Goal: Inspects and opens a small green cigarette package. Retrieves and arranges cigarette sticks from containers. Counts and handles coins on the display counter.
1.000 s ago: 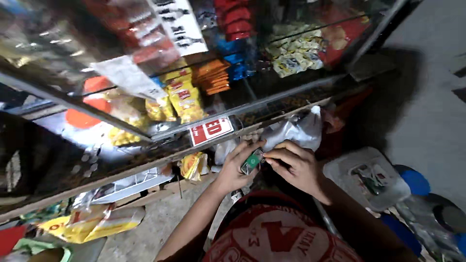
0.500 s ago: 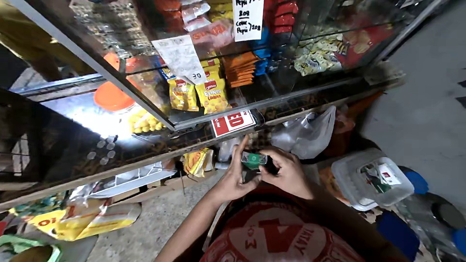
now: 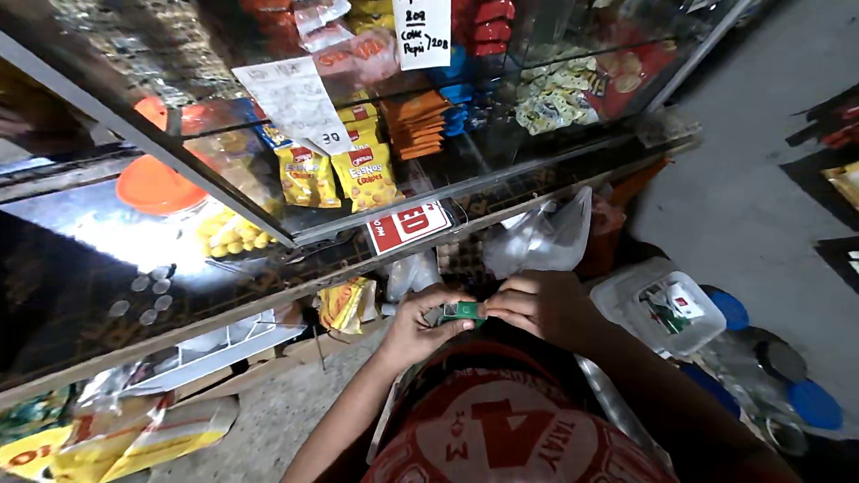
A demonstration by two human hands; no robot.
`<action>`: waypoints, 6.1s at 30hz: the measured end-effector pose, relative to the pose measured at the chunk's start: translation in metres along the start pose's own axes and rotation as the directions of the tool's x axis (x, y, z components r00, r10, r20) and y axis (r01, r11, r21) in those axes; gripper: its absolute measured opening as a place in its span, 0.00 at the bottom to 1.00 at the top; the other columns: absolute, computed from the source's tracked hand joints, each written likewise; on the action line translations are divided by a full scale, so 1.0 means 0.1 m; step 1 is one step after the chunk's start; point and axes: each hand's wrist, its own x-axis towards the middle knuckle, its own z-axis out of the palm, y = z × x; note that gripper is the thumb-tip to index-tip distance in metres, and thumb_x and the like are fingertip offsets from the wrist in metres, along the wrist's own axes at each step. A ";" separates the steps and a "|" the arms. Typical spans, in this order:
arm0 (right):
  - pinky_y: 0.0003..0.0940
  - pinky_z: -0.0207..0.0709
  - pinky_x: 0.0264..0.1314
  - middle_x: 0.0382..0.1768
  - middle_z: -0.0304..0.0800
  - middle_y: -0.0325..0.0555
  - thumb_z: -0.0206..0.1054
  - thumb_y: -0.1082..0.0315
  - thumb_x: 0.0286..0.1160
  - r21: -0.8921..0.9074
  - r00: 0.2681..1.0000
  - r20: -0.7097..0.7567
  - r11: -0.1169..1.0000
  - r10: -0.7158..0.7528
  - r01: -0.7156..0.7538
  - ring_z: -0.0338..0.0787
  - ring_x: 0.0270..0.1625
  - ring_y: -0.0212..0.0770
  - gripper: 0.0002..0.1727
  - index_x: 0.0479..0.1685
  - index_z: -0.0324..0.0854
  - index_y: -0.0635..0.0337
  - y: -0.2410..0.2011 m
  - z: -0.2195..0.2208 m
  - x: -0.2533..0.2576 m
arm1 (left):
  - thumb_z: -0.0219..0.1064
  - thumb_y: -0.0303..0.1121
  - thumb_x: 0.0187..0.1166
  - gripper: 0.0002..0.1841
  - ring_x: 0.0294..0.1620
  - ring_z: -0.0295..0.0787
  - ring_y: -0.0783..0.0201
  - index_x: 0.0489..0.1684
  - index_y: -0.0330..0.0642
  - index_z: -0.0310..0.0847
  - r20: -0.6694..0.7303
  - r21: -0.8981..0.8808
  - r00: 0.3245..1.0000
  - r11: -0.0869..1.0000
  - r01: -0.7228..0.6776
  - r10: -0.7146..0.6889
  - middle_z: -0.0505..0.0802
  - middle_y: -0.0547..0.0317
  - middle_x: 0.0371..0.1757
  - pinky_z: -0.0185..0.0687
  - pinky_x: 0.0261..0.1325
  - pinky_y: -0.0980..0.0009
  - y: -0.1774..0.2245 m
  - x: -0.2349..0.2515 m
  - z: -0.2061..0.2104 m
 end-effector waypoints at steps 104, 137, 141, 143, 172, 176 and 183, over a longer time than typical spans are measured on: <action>0.27 0.83 0.41 0.48 0.89 0.50 0.76 0.50 0.72 0.369 0.942 -0.187 0.909 0.278 -0.195 0.89 0.44 0.33 0.20 0.56 0.90 0.52 0.11 0.18 -0.40 | 0.64 0.36 0.87 0.07 0.58 0.90 0.58 0.49 0.47 0.86 0.062 0.569 0.913 0.738 -0.364 0.403 0.94 0.51 0.56 0.83 0.63 0.66 -0.05 0.31 0.10; 0.26 0.81 0.46 0.34 0.92 0.46 0.61 0.57 0.88 0.699 0.765 0.224 0.448 0.603 -0.558 0.86 0.37 0.26 0.22 0.41 0.87 0.71 0.26 0.55 -0.66 | 0.65 0.36 0.84 0.15 0.76 0.80 0.64 0.66 0.57 0.82 0.127 0.114 0.968 0.966 -0.231 0.217 0.91 0.70 0.65 0.69 0.85 0.60 -0.07 0.34 0.27; 0.24 0.82 0.53 0.56 0.86 0.48 0.41 0.55 0.96 0.872 0.673 0.447 -0.118 0.589 -0.475 0.87 0.50 0.27 0.28 0.77 0.67 0.69 0.25 0.57 -0.62 | 0.63 0.40 0.86 0.09 0.76 0.76 0.73 0.54 0.61 0.88 0.245 0.169 0.929 0.931 -0.322 0.277 0.93 0.80 0.59 0.55 0.87 0.68 -0.10 0.45 0.49; 0.24 0.85 0.40 0.46 0.86 0.40 0.50 0.56 0.94 0.891 0.627 0.451 -0.278 0.635 -0.359 0.88 0.39 0.26 0.21 0.71 0.68 0.63 0.23 0.50 -0.67 | 0.63 0.39 0.87 0.08 0.76 0.78 0.72 0.50 0.59 0.89 0.309 0.156 0.911 0.931 -0.331 0.272 0.94 0.78 0.57 0.57 0.87 0.67 -0.10 0.52 0.61; 0.41 0.90 0.44 0.55 0.91 0.53 0.72 0.64 0.77 0.259 0.315 -0.622 0.568 0.717 -0.782 0.93 0.43 0.38 0.34 0.83 0.66 0.61 1.31 -1.16 -2.61 | 0.62 0.27 0.82 0.21 0.51 0.91 0.43 0.74 0.37 0.74 0.791 0.532 0.479 0.815 -0.231 -0.381 0.89 0.41 0.57 0.86 0.54 0.45 -0.32 2.35 3.60; 0.20 0.82 0.63 0.64 0.81 0.31 0.65 0.55 0.83 0.186 0.196 -0.804 0.550 0.561 -0.814 0.86 0.57 0.19 0.32 0.80 0.58 0.55 1.05 -1.43 -2.69 | 0.65 0.21 0.78 0.41 0.50 0.91 0.41 0.94 0.41 0.49 0.894 0.418 0.346 0.807 -0.417 -0.284 0.77 0.36 0.76 0.87 0.53 0.47 -0.35 2.45 3.83; 0.24 0.83 0.62 0.57 0.87 0.32 0.68 0.56 0.82 0.067 0.188 -0.889 0.525 0.417 -0.848 0.87 0.55 0.21 0.26 0.75 0.69 0.53 0.97 -1.33 -2.88 | 0.62 0.19 0.79 0.43 0.53 0.90 0.40 0.96 0.47 0.44 0.919 0.387 0.233 0.833 -0.394 -0.317 0.79 0.38 0.74 0.86 0.55 0.46 -0.36 2.57 4.01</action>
